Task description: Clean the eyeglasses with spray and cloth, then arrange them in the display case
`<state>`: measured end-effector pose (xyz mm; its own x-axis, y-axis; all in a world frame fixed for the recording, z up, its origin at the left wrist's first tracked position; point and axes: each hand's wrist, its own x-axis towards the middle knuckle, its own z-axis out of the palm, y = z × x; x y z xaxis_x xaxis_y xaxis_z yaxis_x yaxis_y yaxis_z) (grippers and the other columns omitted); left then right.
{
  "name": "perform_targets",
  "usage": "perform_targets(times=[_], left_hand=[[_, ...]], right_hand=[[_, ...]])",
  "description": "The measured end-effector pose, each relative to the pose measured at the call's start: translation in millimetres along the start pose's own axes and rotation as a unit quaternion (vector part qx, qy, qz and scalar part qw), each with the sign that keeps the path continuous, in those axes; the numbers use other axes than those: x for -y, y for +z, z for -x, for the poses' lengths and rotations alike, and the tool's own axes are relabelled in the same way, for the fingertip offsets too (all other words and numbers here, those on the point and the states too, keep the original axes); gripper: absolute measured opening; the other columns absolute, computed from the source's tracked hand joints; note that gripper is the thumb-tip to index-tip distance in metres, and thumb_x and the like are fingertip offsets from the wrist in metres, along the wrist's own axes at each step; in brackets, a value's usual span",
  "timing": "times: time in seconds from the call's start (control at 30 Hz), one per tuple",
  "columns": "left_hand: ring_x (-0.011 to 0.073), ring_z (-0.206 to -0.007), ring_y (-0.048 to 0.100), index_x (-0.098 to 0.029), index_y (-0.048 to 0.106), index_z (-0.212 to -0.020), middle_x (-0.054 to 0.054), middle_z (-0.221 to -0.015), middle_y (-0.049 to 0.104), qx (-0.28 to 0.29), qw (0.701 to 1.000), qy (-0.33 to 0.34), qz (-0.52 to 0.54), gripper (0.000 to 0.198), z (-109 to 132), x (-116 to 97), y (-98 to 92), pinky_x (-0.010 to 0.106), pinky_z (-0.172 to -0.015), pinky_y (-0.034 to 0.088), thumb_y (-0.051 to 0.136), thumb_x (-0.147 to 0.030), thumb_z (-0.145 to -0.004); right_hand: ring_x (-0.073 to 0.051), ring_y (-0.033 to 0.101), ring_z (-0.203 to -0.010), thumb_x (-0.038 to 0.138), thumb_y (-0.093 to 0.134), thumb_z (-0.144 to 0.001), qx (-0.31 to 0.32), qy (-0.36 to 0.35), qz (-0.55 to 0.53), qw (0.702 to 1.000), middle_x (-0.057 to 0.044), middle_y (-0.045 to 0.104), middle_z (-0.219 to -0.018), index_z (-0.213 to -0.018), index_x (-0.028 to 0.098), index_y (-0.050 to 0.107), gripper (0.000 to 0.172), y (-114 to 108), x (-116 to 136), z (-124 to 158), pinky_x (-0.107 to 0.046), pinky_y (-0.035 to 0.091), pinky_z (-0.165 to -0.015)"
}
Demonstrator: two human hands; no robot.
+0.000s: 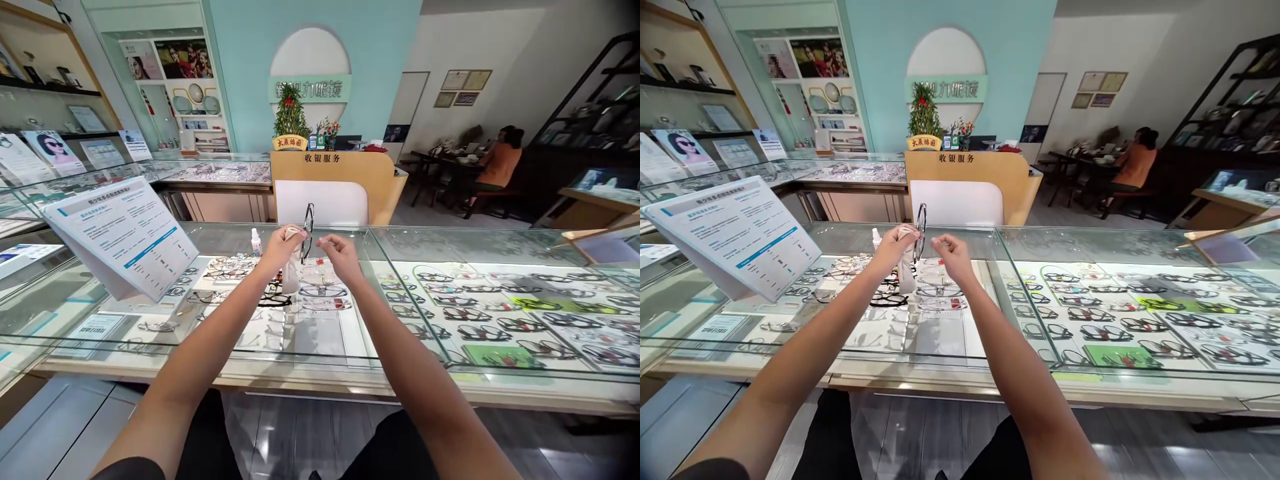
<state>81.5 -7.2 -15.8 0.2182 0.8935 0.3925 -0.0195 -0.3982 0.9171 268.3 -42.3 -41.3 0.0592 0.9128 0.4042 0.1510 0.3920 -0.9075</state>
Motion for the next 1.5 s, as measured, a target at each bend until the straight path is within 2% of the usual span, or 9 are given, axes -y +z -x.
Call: perform_targets(times=[0.17, 0.53, 0.77, 0.9, 1.1, 1.2, 1.3, 1.4, 1.5], left_hand=[[0.013, -0.064, 0.043, -0.02, 0.071, -0.086, -0.003, -0.07, 0.055, -0.003, 1.0, 0.001, 0.011, 0.047, 6.1, 6.8, 3.3, 0.027, -0.061, 0.033, 0.089, -0.062, -0.075], [0.0105, -0.058, 0.037, -0.02, 0.07, -0.088, -0.006, -0.063, 0.046, 0.024, 0.999, -0.006, 0.046, 0.054, 21.8, 13.6, -0.4, 0.025, -0.056, 0.028, 0.094, -0.067, -0.075], [0.0111, -0.062, 0.04, -0.02, 0.075, -0.09, -0.002, -0.072, 0.057, 0.007, 0.999, 0.0, 0.036, 0.052, 24.6, 15.0, 0.3, 0.025, -0.057, 0.031, 0.095, -0.065, -0.073], [0.0114, -0.061, 0.04, -0.02, 0.075, -0.086, -0.003, -0.068, 0.055, 0.004, 0.999, 0.013, 0.033, 0.054, 24.2, 15.4, -0.4, 0.025, -0.057, 0.031, 0.094, -0.069, -0.073], [0.0104, -0.058, 0.037, -0.02, 0.074, -0.087, -0.004, -0.064, 0.052, 0.004, 0.999, 0.011, 0.042, 0.061, 23.5, 16.3, 1.6, 0.025, -0.054, 0.028, 0.092, -0.077, -0.071], [0.0107, -0.057, 0.039, -0.021, 0.073, -0.089, -0.003, -0.066, 0.056, -0.006, 0.999, -0.003, 0.044, 0.059, 23.4, 17.8, 2.5, 0.025, -0.054, 0.029, 0.092, -0.074, -0.072], [0.0123, -0.059, 0.043, -0.022, 0.073, -0.089, -0.001, -0.07, 0.062, -0.014, 1.0, -0.002, 0.023, 0.053, 23.8, 20.5, 2.2, 0.026, -0.054, 0.03, 0.089, -0.071, -0.077], [0.0129, -0.059, 0.044, -0.022, 0.074, -0.089, 0.001, -0.074, 0.067, -0.011, 1.0, 0.003, 0.001, 0.047, 24.7, 23.0, 1.6, 0.027, -0.055, 0.031, 0.086, -0.067, -0.082], [0.0137, -0.058, 0.044, -0.023, 0.074, -0.088, 0.0, -0.069, 0.064, 0.0, 1.0, -0.006, -0.007, 0.044, 25.9, 23.3, 1.3, 0.027, -0.055, 0.032, 0.087, -0.065, -0.083]], right_hand=[[-0.01, 0.014, -0.054, 0.084, 0.079, -0.077, 0.018, 0.008, -0.027, 0.999, 0.012, 0.022, -0.053, -0.084, 0.024, 0.065, 0.062, 3.2, 4.8, 2.5, -0.031, 0.013, -0.055], [-0.009, 0.015, -0.054, 0.077, 0.089, -0.072, 0.04, 0.042, -0.08, 0.995, 0.013, 0.028, -0.051, -0.09, 0.023, 0.07, 0.059, 7.8, 9.7, 7.6, -0.03, 0.013, -0.055], [-0.009, 0.015, -0.054, 0.073, 0.091, -0.071, 0.04, 0.044, -0.121, 0.991, 0.013, 0.026, -0.051, -0.086, 0.023, 0.07, 0.056, 7.9, 8.7, 7.2, -0.031, 0.012, -0.057], [-0.009, 0.015, -0.055, 0.075, 0.09, -0.073, 0.051, 0.043, -0.113, 0.991, 0.013, 0.026, -0.053, -0.088, 0.023, 0.07, 0.057, 8.9, 11.6, 9.1, -0.031, 0.012, -0.058], [-0.01, 0.018, -0.055, 0.074, 0.085, -0.077, 0.027, 0.022, -0.075, 0.997, 0.013, 0.026, -0.054, -0.089, 0.023, 0.07, 0.054, 10.2, 10.9, 9.4, -0.03, 0.019, -0.058], [-0.012, 0.026, -0.054, 0.068, 0.077, -0.089, -0.035, -0.022, -0.001, 0.999, 0.011, 0.032, -0.055, -0.09, 0.023, 0.07, 0.045, 10.4, 9.7, 12.3, -0.031, 0.024, -0.058], [-0.016, 0.044, -0.054, 0.055, 0.066, -0.102, -0.137, -0.069, 0.143, 0.978, 0.005, 0.055, -0.058, -0.096, 0.024, 0.069, 0.032, 8.9, 8.7, 15.9, -0.033, 0.033, -0.063], [-0.019, 0.06, -0.061, 0.047, 0.057, -0.108, -0.202, -0.093, 0.238, 0.945, -0.004, 0.079, -0.081, -0.108, 0.024, 0.069, 0.027, 4.5, 7.4, 15.6, -0.035, 0.041, -0.07], [-0.023, 0.071, -0.08, 0.046, 0.058, -0.106, -0.252, -0.132, 0.257, 0.923, -0.011, 0.084, -0.115, -0.125, 0.023, 0.063, 0.03, -0.9, 4.3, 11.6, -0.038, 0.049, -0.079]])
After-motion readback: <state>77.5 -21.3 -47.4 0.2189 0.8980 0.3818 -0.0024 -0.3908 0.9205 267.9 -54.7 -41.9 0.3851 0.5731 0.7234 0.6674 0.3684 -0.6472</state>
